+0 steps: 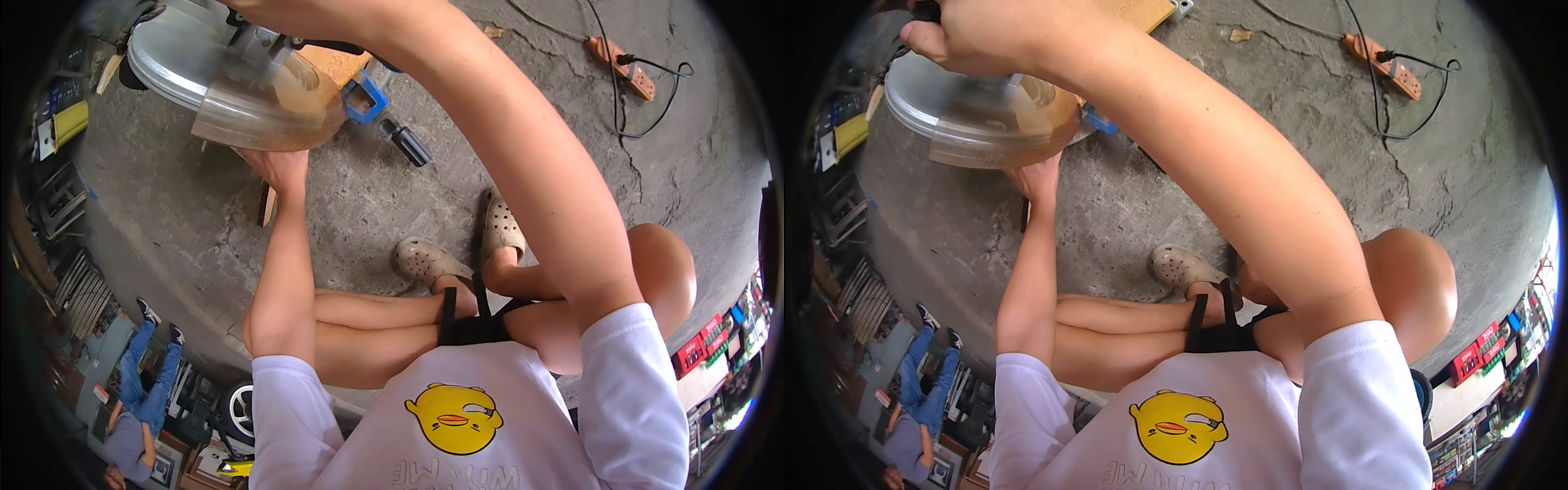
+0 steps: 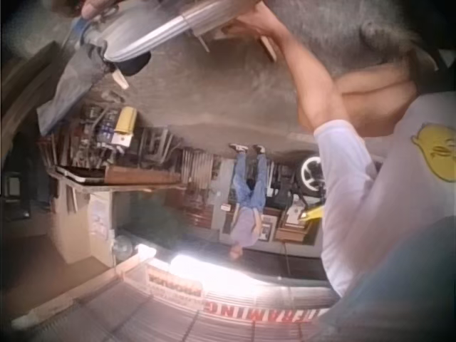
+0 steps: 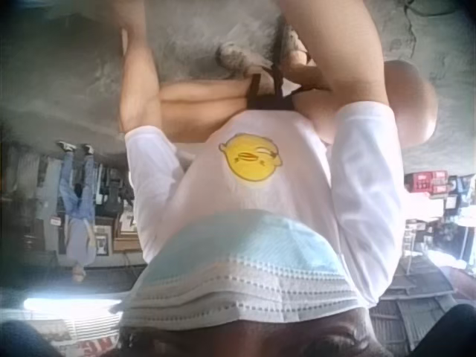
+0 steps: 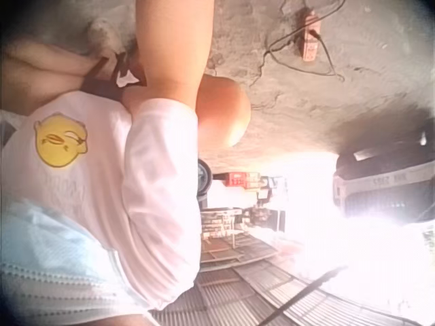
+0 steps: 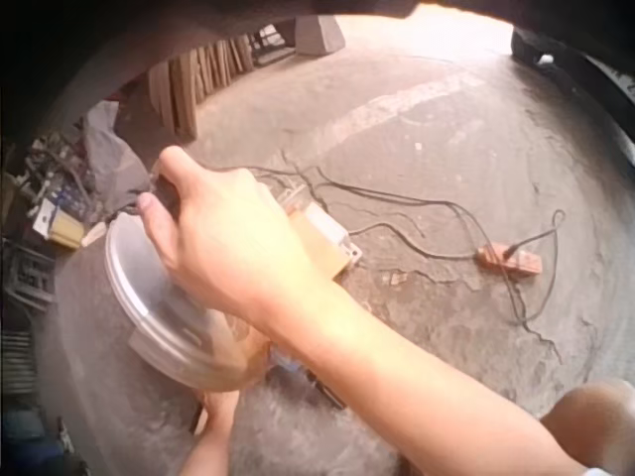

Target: The person marks a wooden board using a speed square and marker, then moves to a miter saw to cut the board along the marked line. The person sits on the floor while operating the saw and completes the cut.

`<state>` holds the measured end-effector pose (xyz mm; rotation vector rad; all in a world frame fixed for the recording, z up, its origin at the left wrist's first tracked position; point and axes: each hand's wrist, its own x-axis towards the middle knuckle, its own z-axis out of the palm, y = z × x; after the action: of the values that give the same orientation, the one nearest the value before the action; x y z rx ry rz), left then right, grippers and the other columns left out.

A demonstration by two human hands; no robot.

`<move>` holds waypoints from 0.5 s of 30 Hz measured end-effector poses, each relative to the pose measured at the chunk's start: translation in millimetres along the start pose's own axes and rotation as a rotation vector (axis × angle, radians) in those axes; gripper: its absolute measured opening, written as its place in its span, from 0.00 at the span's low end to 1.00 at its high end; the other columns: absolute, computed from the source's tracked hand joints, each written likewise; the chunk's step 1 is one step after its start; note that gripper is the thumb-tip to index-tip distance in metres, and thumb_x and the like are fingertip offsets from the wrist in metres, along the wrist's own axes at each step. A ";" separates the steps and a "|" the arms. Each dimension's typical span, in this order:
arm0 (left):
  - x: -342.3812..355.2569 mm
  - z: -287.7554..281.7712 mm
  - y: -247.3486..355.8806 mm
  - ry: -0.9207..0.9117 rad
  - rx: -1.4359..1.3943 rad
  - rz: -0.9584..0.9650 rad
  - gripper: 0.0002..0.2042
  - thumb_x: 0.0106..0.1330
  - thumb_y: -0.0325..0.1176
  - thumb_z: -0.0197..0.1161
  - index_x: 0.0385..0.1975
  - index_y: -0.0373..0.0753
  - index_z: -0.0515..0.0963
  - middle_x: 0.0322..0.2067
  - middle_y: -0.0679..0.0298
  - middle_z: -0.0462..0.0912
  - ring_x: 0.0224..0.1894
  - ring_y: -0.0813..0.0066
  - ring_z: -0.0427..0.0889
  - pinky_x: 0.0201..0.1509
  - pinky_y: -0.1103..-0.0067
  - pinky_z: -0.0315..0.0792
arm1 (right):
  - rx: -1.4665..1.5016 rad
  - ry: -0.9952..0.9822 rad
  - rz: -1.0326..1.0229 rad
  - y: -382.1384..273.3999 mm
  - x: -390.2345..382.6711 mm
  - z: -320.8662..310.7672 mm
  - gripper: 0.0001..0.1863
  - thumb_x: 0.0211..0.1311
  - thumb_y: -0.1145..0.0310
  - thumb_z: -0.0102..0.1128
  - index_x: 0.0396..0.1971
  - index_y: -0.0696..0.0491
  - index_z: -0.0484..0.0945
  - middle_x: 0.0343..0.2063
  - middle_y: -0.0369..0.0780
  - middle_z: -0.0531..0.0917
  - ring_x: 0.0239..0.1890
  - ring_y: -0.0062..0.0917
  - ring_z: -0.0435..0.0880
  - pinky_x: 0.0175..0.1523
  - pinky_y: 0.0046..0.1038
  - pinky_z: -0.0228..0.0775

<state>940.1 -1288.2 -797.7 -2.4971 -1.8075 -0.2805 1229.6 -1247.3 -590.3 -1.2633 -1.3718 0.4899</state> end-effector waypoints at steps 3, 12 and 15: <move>0.3 3.4 -2.5 0.002 0.028 0.010 0.44 0.51 0.57 0.71 0.65 0.38 0.63 0.63 0.46 0.65 0.64 0.44 0.61 0.67 0.55 0.54 | -0.012 0.005 0.010 -4.2 -6.9 -5.4 0.13 0.65 0.62 0.54 0.39 0.59 0.73 0.24 0.56 0.81 0.33 0.54 0.82 0.41 0.47 0.74; -5.6 -0.2 2.1 -0.026 -0.132 -0.062 0.43 0.50 0.55 0.73 0.62 0.36 0.66 0.62 0.48 0.66 0.63 0.44 0.61 0.66 0.55 0.55 | -0.040 0.062 -0.005 4.6 -12.7 1.9 0.16 0.66 0.62 0.53 0.43 0.60 0.75 0.28 0.55 0.83 0.35 0.52 0.83 0.45 0.45 0.75; -3.8 -5.0 1.3 -0.054 -0.112 -0.037 0.43 0.49 0.55 0.73 0.62 0.35 0.65 0.62 0.46 0.66 0.63 0.44 0.61 0.66 0.55 0.55 | 0.004 -0.007 0.046 -16.9 -18.7 -16.2 0.16 0.67 0.62 0.52 0.43 0.60 0.75 0.27 0.54 0.84 0.34 0.49 0.84 0.44 0.43 0.76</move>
<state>939.6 -1292.8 -793.4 -2.5705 -1.9118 -0.3277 1233.1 -1275.2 -579.9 -1.2937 -1.3490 0.5290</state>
